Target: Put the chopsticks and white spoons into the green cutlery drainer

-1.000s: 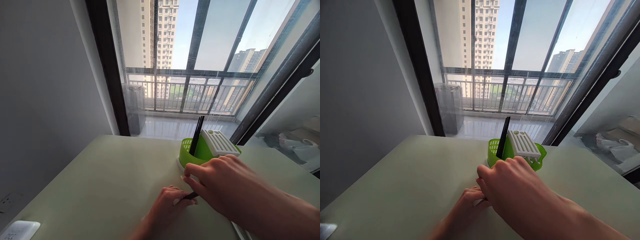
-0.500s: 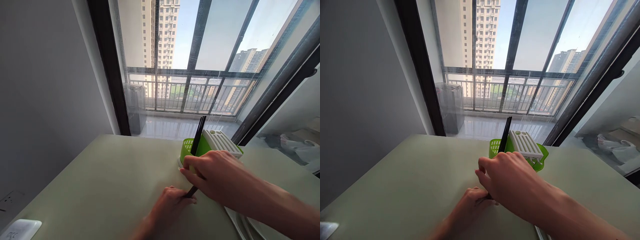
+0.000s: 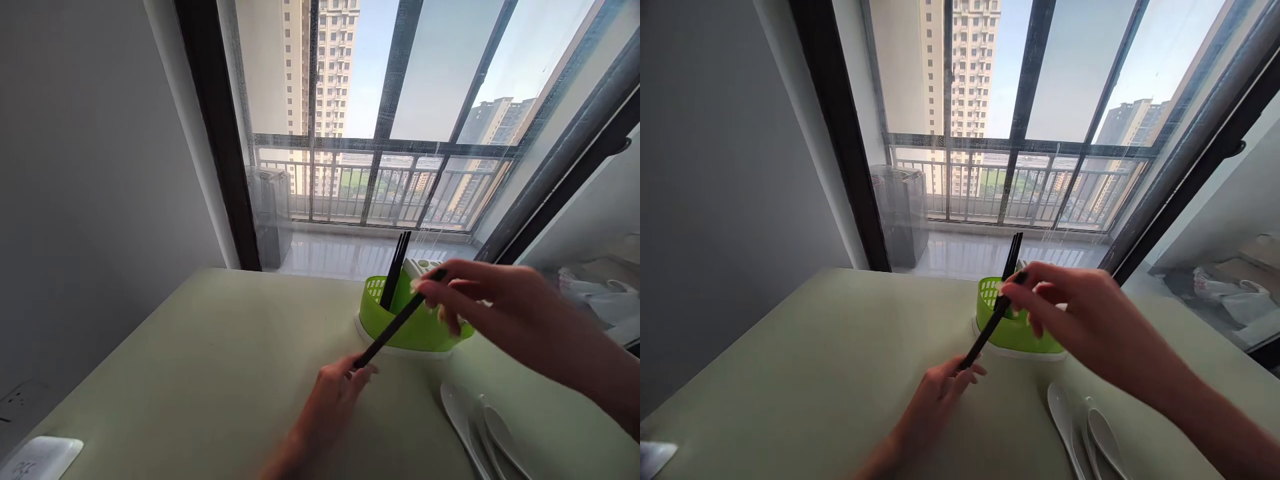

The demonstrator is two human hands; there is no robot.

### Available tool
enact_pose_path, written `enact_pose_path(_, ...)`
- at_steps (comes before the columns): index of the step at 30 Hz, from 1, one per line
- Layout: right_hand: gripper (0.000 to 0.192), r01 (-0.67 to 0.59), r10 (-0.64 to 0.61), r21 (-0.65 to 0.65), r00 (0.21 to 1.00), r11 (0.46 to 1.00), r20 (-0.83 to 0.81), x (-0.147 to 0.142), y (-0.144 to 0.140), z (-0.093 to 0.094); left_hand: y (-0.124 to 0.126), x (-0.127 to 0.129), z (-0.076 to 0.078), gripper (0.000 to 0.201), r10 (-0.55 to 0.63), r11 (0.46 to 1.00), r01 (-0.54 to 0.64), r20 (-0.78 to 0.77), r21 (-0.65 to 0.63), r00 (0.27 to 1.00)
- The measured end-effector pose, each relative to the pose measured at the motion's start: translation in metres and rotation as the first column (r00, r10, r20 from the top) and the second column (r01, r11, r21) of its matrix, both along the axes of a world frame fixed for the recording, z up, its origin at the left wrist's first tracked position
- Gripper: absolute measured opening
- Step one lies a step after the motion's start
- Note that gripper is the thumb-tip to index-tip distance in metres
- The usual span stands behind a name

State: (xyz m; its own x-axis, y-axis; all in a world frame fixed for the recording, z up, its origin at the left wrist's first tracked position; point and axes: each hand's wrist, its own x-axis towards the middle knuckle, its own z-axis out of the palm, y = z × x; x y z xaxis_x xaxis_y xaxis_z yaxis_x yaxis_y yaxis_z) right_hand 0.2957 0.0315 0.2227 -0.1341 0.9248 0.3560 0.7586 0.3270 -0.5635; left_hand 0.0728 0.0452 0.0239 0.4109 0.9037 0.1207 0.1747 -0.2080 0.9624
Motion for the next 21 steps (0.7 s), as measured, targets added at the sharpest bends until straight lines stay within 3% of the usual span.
enact_pose_path(2, 0.045, 0.210, -0.213, 0.116, 0.977, 0.971, 0.016, 0.012, 0.002, 0.020, 0.003, 0.000, -0.005, 0.047, 0.083, 0.997, -0.083, 0.065, -0.003, 0.994)
enact_pose_path(4, 0.046, 0.377, -0.389, 0.264, 0.921, 0.888, -0.009, 0.021, 0.003, 0.036, 0.006, 0.001, -0.008, 0.050, 0.119, 0.993, -0.118, 0.115, -0.018, 0.986)
enact_pose_path(7, 0.040, 0.463, -0.463, 0.328, 0.883, 0.824, -0.084, 0.028, 0.009, 0.043, 0.008, 0.002, -0.011, 0.050, 0.114, 0.994, -0.111, 0.136, -0.024, 0.984)
enact_pose_path(15, 0.045, 0.275, -0.322, 0.279, 0.937, 0.920, 0.137, 0.036, 0.055, 0.006, 0.005, 0.004, -0.011, 0.053, 0.092, 0.996, -0.090, 0.118, -0.020, 0.989)
enact_pose_path(21, 0.051, 0.125, -0.146, 0.117, 0.972, 0.985, 0.187, 0.028, 0.078, -0.013, 0.003, 0.004, -0.007, 0.053, 0.070, 0.997, -0.068, 0.084, -0.026, 0.994)
